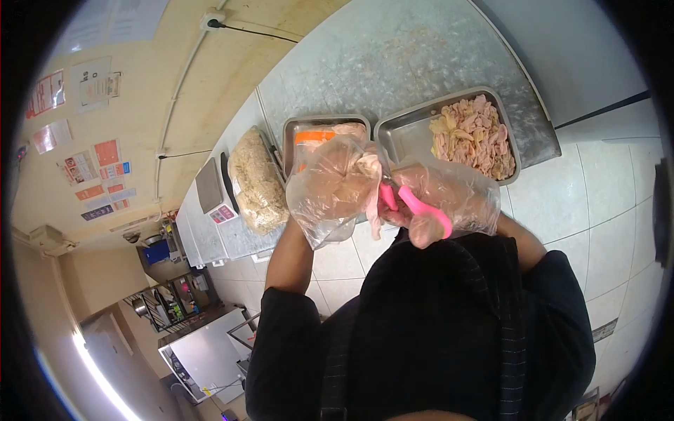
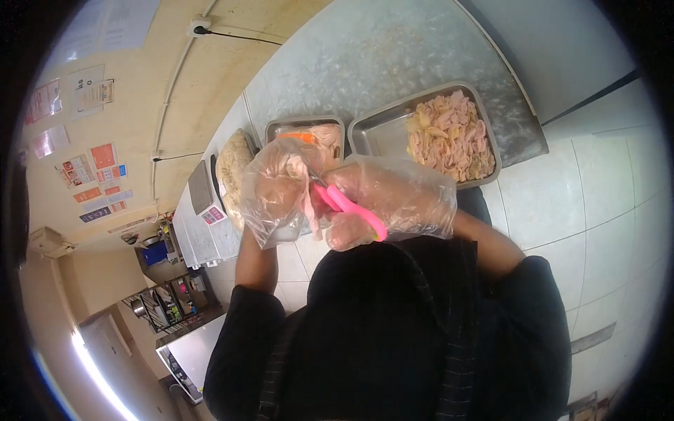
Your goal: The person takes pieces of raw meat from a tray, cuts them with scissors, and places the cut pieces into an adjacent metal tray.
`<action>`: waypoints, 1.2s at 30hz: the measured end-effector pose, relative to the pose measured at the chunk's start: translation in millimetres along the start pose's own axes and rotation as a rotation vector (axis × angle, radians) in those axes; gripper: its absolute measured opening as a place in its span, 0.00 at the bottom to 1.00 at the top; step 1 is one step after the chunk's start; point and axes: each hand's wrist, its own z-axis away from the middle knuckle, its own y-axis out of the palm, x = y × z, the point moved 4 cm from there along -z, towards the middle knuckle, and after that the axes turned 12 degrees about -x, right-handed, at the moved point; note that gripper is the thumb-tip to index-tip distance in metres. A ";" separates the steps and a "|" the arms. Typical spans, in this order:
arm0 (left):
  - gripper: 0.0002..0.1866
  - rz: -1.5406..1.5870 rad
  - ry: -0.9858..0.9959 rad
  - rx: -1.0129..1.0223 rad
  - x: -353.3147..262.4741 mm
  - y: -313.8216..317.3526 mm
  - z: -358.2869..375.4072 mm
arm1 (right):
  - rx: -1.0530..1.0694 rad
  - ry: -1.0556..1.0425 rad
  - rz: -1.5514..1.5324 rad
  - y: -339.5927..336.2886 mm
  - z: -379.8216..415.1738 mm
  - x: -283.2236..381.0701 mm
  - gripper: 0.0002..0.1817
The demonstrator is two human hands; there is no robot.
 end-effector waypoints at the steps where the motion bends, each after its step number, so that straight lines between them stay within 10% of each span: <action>1: 0.14 -0.001 0.003 0.024 2.3 1.6 0.2 | -0.021 -0.039 -0.014 -1.4 0.9 1.6 0.21; 4: 0.15 -0.002 0.002 0.085 7.0 2.0 1.2 | 0.093 -0.205 -0.092 0.7 -3.8 -32.4 0.24; 17: 0.19 -0.033 -0.008 0.369 27.6 13.1 3.8 | 0.231 0.345 -0.563 2.3 7.3 -58.1 0.28; 24: 0.20 -0.442 0.368 0.495 28.1 66.4 -2.2 | -0.108 -0.007 -0.567 -58.5 11.4 -22.5 0.26; 26: 0.20 -0.253 -0.279 0.475 57.1 73.8 -27.7 | -0.433 0.037 -0.369 -76.6 23.1 -17.2 0.28; 29: 0.22 -0.035 0.033 0.312 144.6 85.3 -49.0 | -0.702 0.071 -0.096 -106.0 41.6 -25.9 0.31; 32: 0.19 -0.613 0.074 0.364 113.7 84.7 -47.9 | -0.707 0.124 -0.034 -119.9 53.4 -60.4 0.33; 35: 0.19 0.513 -0.365 0.059 94.2 67.9 -34.3 | -0.819 0.291 0.114 -105.3 47.3 -92.1 0.32; 36: 0.20 0.329 -0.118 -0.062 78.2 63.7 -33.4 | -0.722 0.321 0.128 -91.0 37.4 -102.3 0.31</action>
